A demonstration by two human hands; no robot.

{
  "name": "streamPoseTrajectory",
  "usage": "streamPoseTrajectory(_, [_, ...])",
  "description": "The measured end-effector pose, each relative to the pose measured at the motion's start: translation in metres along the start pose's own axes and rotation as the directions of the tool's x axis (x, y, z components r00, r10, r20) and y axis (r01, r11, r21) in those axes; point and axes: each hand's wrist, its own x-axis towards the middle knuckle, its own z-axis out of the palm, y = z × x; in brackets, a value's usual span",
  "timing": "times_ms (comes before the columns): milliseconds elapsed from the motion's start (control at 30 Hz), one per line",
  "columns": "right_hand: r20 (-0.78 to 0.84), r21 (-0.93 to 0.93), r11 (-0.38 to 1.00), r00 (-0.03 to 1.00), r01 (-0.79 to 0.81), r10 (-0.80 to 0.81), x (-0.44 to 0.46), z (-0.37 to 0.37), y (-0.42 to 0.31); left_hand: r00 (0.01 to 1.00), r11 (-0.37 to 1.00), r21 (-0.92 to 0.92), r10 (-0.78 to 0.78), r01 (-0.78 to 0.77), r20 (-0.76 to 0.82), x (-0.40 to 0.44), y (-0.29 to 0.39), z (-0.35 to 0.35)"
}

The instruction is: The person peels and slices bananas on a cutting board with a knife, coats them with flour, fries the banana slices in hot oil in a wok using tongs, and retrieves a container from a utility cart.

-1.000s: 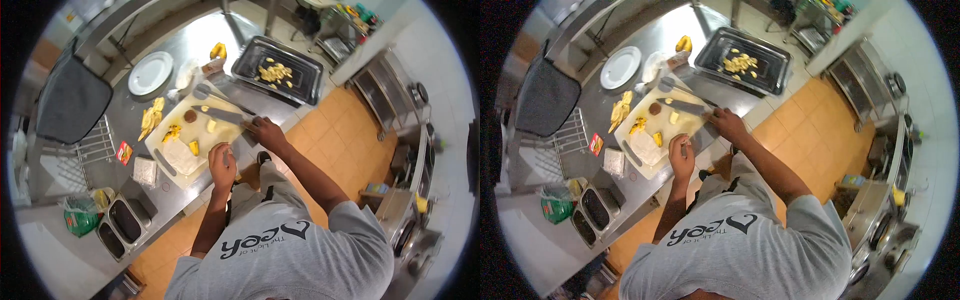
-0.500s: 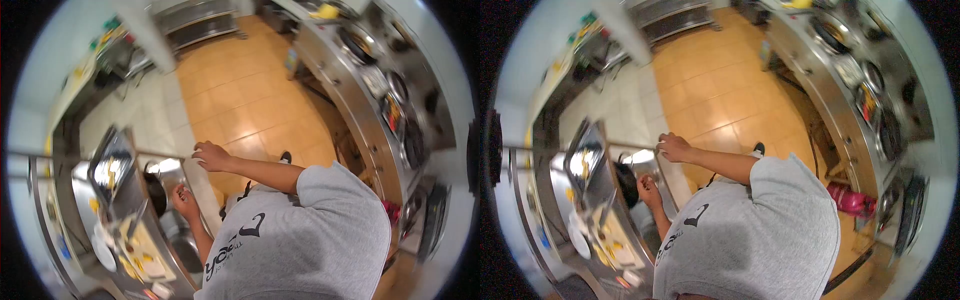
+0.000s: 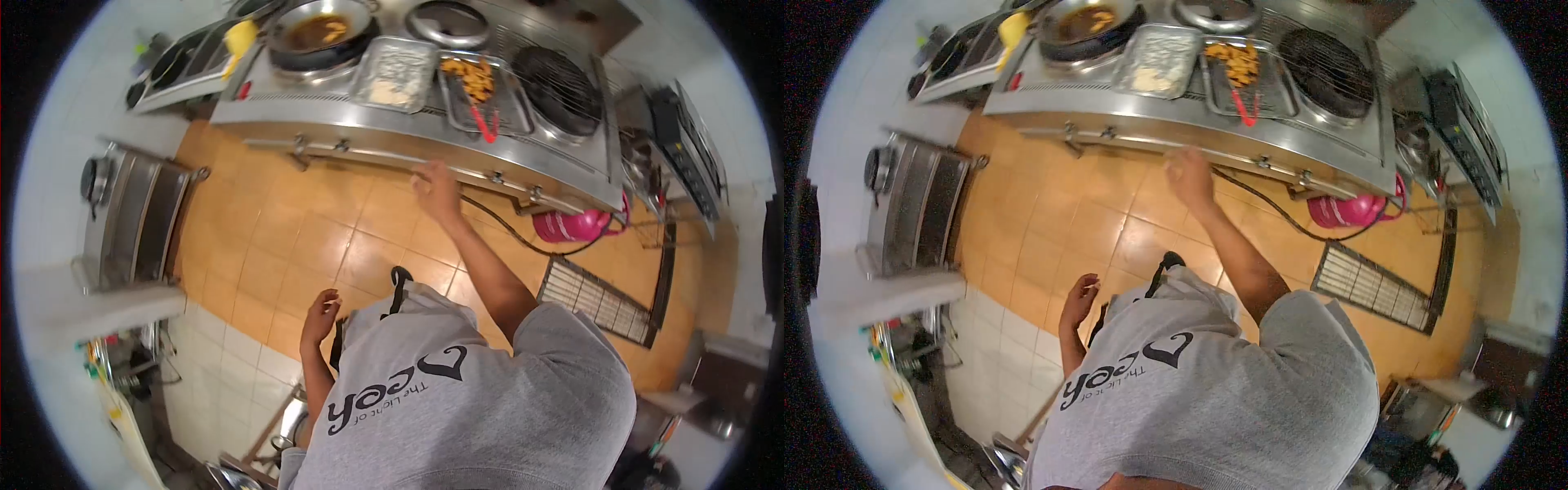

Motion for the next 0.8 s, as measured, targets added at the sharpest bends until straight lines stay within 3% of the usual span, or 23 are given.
streamPoseTrajectory(33, [-0.097,-0.076,0.991,0.99,-0.113,0.105,0.023,-0.023,0.018,1.0,0.995,0.105,0.001,-0.002,0.008,0.018,0.012,-0.005])
streamPoseTrajectory(100, [-0.351,-0.449,0.884,0.935,-0.132,-0.039,0.055,-0.072,0.028,0.998,0.974,0.225,-0.013,-0.002,0.066,0.05,0.036,-0.017])
streamPoseTrajectory(167, [-0.326,-0.603,0.747,0.941,-0.28,0.089,0.084,-0.085,0.067,0.988,0.97,0.243,-0.049,0.012,0.147,0.08,0.05,-0.03])
streamPoseTrajectory(267, [-0.228,-0.475,0.803,0.931,-0.361,0.284,0.108,-0.085,0.109,0.979,0.971,0.237,-0.012,-0.038,0.204,0.133,0.066,-0.054])
streamPoseTrajectory(333, [-0.152,-0.462,0.754,0.879,-0.467,0.452,0.119,-0.084,0.106,0.981,0.98,0.175,0.064,-0.097,0.184,0.172,0.075,-0.074])
streamPoseTrajectory(400, [-0.172,-0.463,0.787,0.912,-0.409,0.373,0.119,-0.077,0.103,0.984,0.988,0.074,0.125,-0.135,0.129,0.213,0.086,-0.098])
streamPoseTrajectory(467, [-0.107,-0.484,0.772,0.903,-0.412,0.415,0.12,-0.077,0.094,0.974,0.972,0.064,0.224,-0.226,0.036,0.259,0.1,-0.128])
streamPoseTrajectory(533, [-0.143,-0.388,0.894,0.973,-0.225,0.183,0.112,-0.073,0.095,0.953,0.954,0.051,0.299,-0.297,-0.055,0.3,0.119,-0.161])
streamPoseTrajectory(600, [-0.121,-0.257,0.848,0.886,-0.463,0.447,0.115,-0.08,0.037,0.917,0.932,0.037,0.361,-0.36,-0.168,0.342,0.144,-0.195])
streamPoseTrajectory(667, [-0.206,-0.399,0.886,0.964,-0.238,0.166,0.11,-0.076,0.025,0.878,0.91,-0.027,0.391,-0.414,-0.277,0.383,0.162,-0.221])
streamPoseTrajectory(733, [-0.235,-0.106,0.956,0.941,-0.273,0.242,0.121,-0.072,-0.022,0.821,0.875,-0.027,0.443,-0.484,-0.36,0.416,0.177,-0.251])
streamPoseTrajectory(800, [-0.236,0.166,0.911,0.882,-0.378,0.409,0.141,-0.051,-0.048,0.744,0.822,-0.005,0.513,-0.569,-0.428,0.451,0.182,-0.267])
